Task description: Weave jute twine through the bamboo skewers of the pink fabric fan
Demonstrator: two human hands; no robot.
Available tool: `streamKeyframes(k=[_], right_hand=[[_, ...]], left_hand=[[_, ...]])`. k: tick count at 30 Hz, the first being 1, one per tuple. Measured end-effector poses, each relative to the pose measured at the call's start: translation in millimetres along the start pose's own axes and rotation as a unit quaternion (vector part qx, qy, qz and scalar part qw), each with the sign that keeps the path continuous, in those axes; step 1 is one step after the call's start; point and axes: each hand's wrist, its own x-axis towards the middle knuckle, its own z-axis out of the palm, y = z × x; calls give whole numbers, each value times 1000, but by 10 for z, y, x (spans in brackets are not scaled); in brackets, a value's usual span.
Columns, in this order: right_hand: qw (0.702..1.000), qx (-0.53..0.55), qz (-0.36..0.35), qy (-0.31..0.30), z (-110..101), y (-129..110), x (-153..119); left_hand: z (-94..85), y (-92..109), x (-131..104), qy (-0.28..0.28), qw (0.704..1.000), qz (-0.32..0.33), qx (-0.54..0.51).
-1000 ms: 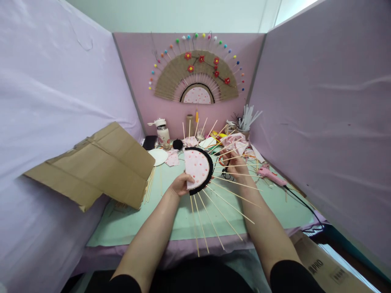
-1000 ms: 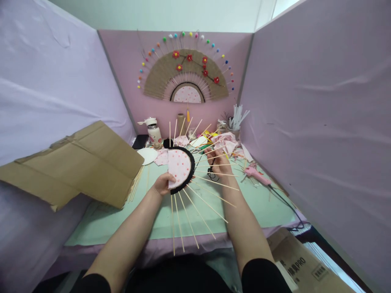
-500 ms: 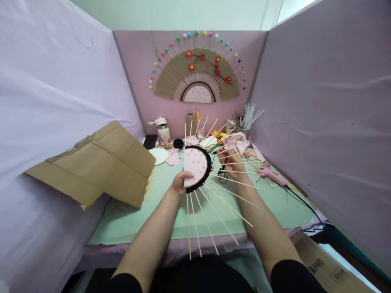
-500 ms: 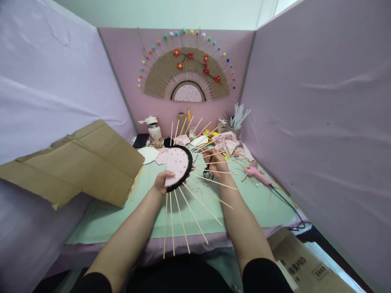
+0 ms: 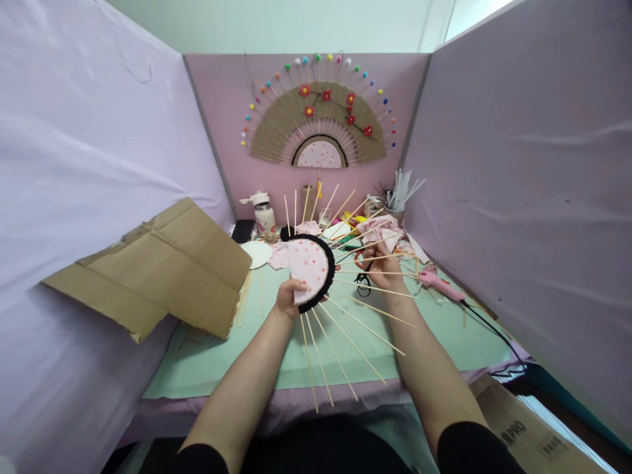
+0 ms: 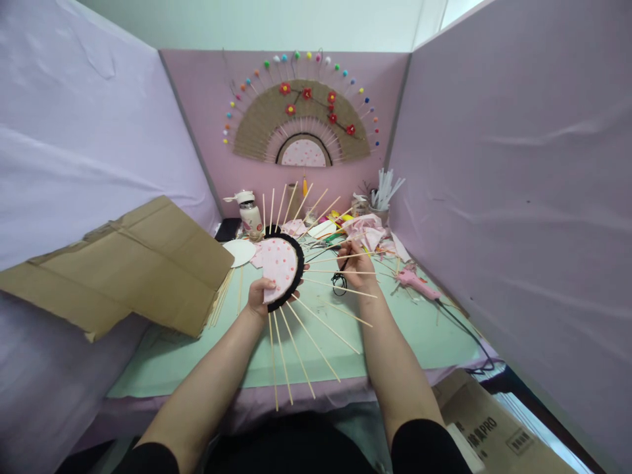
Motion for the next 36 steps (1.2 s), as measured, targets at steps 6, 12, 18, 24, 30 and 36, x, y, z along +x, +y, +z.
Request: streamKeyframes(k=[6,12,18,24,30,36], right_hand=[[997,55,-44,-39,-24,-180,-90],[992,53,-114,-31,-31,-328,-160],[980,38,-180,-73,-59,-393,-225],[976,1,-204,-77,-75,-399,-250],[974,-9,-213,-76,-92,-404,-252],[974,-23,-218,-58,-97,-405,-247]], left_hand=[[4,47,24,-3,1000,15,-25],[-76,52,48,22,999,-24,-29],[-92,49,62,22,998,-41,-32],[-154,47,78,58,997,-56,-17],[-199,39,87,62,996,-63,-7],[-182,41,86,63,996,-68,-13]])
